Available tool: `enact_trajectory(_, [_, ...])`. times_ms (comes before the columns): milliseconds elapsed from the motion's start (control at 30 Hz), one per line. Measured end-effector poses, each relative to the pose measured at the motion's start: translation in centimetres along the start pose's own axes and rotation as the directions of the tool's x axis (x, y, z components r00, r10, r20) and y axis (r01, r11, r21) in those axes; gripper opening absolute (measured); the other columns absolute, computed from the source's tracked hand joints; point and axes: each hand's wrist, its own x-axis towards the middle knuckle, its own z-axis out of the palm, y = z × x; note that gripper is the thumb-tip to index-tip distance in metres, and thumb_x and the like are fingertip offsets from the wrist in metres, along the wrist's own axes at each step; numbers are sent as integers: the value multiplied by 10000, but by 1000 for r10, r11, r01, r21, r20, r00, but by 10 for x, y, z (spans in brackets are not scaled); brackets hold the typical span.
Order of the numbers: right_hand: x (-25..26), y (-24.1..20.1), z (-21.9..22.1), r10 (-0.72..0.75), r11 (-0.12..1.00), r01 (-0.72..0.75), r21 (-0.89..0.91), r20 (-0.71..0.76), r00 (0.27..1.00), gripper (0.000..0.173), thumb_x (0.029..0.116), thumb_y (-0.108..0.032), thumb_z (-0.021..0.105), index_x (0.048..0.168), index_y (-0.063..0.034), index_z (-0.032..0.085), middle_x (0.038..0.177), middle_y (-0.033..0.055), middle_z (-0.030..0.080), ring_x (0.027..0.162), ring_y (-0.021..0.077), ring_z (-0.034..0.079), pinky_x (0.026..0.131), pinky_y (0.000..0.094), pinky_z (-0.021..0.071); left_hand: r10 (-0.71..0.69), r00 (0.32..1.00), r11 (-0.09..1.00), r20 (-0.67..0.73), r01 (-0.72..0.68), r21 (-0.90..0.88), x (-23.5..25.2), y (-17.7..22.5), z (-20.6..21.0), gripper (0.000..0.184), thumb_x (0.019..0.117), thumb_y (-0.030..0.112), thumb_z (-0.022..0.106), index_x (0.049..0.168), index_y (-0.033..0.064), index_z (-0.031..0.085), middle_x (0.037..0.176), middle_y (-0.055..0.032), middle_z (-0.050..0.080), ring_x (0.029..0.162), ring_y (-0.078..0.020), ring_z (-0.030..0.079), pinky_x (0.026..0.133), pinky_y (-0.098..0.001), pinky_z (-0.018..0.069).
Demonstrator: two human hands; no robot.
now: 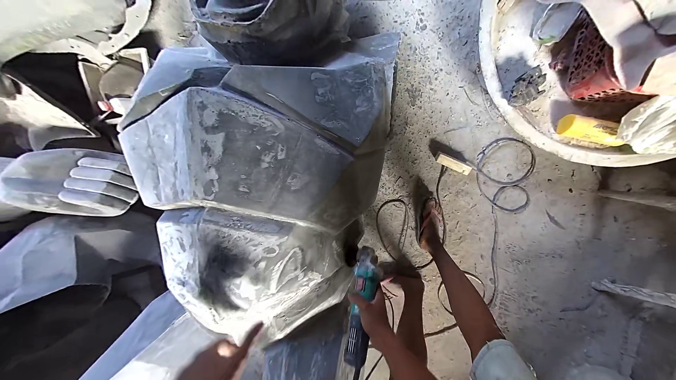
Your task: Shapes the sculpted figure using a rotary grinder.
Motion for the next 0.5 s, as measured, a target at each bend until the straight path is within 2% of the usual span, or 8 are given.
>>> enact_trajectory(67, [-18, 12, 7, -23, 1000, 23, -9, 11, 1000, 829, 781, -256, 847, 1456, -34, 421, 1140, 163, 684, 896, 236, 729, 791, 429, 643, 71, 947, 992, -315, -101, -81, 9, 24, -61, 840, 942, 731, 500, 1203, -50, 664, 1122, -301, 684, 1081, -461, 664, 950, -685, 491])
enact_trajectory(133, [-18, 14, 10, -34, 999, 33, -23, -18, 999, 849, 762, -291, 860, 1449, -35, 433, 1147, 163, 680, 913, 228, 724, 805, 425, 637, 120, 792, 948, -599, -270, -167, 21, 45, -102, 805, 933, 690, 569, 1282, -35, 588, 1147, -272, 669, 1059, -430, 662, 927, -653, 511])
enact_trajectory(167, [-12, 8, 8, -35, 999, 33, -34, -32, 999, 848, 769, -291, 855, 1453, -26, 428, 1164, 173, 672, 945, 231, 718, 829, 424, 629, 138, 711, 925, -689, -342, -167, 30, 55, -117, 814, 939, 668, 580, 1344, -35, 529, 1224, -300, 621, 1113, -452, 624, 952, -657, 487])
enact_trajectory(233, [12, -15, 2, -17, 996, 13, -86, -53, 998, 834, 802, -289, 841, 1469, -12, 423, 1242, 199, 643, 1077, 255, 675, 934, 449, 582, 179, 572, 892, -800, -438, -114, 53, 72, -141, 859, 946, 618, 606, 1444, -60, 432, 1426, -395, 439, 1319, -562, 449, 1083, -695, 371])
enact_trajectory(300, [41, -44, -9, 59, 992, -66, -104, -65, 996, 849, 839, -307, 825, 1514, -30, 391, 1321, 232, 607, 1163, 309, 635, 984, 509, 540, 187, 461, 867, -868, -492, -74, 78, 94, -158, 892, 933, 597, 615, 1501, -45, 368, 1538, -393, 313, 1446, -560, 301, 1175, -664, 277])
enact_trajectory(333, [53, -56, -14, 95, 992, -100, -73, -71, 993, 814, 854, -309, 815, 1500, -37, 401, 1278, 232, 625, 1103, 316, 659, 935, 512, 564, 166, 442, 858, -882, -506, -93, 89, 106, -164, 902, 938, 595, 610, 1533, -22, 330, 1580, -361, 273, 1489, -518, 256, 1207, -631, 249])
enact_trajectory(400, [69, -79, -24, 143, 989, -141, 35, -80, 986, 728, 884, -289, 787, 1464, -45, 420, 1137, 232, 661, 924, 324, 704, 794, 501, 612, 60, 465, 837, -883, -506, -209, 109, 131, -172, 931, 955, 622, 575, 1586, 21, 245, 1644, -294, 207, 1540, -437, 203, 1238, -579, 225])
enact_trajectory(500, [71, -106, -43, 168, 978, -154, 142, -92, 981, 672, 935, -293, 722, 1484, -86, 394, 1038, 225, 661, 823, 327, 698, 727, 498, 611, -170, 505, 794, -846, -439, -421, 122, 174, -182, 1026, 949, 701, 491, 1644, 55, 102, 1685, -258, 126, 1567, -379, 152, 1237, -536, 230])
